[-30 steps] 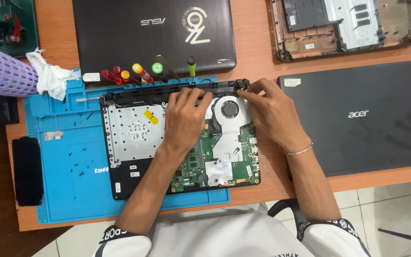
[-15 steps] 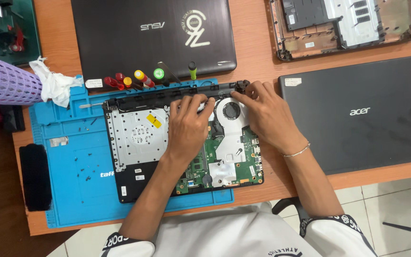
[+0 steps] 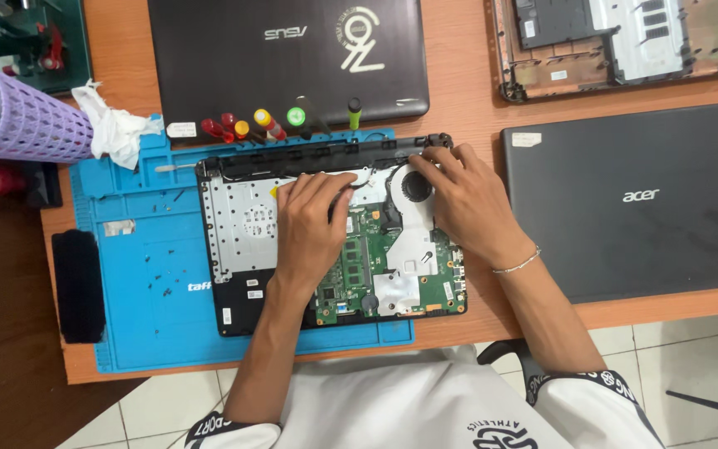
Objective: The person connects internal ribbon cables to a motherboard inside an open laptop chassis and manages wire routing around the internal cooling fan.
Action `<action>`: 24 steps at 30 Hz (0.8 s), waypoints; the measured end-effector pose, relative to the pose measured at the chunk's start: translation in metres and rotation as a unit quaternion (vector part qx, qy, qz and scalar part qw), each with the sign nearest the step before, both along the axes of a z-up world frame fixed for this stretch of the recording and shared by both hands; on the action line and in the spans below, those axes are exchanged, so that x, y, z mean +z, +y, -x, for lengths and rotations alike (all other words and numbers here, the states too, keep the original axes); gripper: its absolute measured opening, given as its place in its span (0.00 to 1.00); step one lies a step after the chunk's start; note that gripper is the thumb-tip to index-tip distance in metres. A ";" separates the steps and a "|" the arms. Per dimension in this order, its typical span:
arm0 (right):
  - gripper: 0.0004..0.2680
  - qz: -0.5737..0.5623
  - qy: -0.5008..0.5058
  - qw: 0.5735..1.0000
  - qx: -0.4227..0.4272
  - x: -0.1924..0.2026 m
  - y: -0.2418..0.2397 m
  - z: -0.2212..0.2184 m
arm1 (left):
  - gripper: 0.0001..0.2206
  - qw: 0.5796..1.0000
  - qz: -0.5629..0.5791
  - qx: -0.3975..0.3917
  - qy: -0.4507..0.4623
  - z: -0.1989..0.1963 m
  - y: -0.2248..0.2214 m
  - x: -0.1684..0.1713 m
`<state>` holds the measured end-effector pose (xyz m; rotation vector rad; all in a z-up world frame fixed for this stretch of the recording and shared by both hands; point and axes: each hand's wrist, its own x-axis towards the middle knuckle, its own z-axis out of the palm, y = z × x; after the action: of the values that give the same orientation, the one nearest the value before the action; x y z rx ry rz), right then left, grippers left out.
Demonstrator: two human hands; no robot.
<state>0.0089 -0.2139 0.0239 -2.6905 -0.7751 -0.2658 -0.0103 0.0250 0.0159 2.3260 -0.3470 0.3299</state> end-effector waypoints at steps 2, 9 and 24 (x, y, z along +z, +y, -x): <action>0.22 0.015 -0.025 1.000 0.002 -0.002 0.003 0.000 | 0.06 1.000 0.013 -0.002 -0.001 0.000 -0.001 -0.001; 0.23 0.020 -0.002 1.000 0.010 -0.002 0.006 0.001 | 0.05 0.998 0.042 -0.022 0.048 0.001 0.001 -0.001; 0.20 0.052 -0.035 0.998 -0.009 -0.003 0.018 0.003 | 0.07 0.975 0.006 -0.174 0.140 -0.035 0.024 0.016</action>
<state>0.0061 -0.1954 0.0213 -2.7994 -0.8076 -0.3355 0.0245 0.0485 0.0323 2.2085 -0.5964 -0.1653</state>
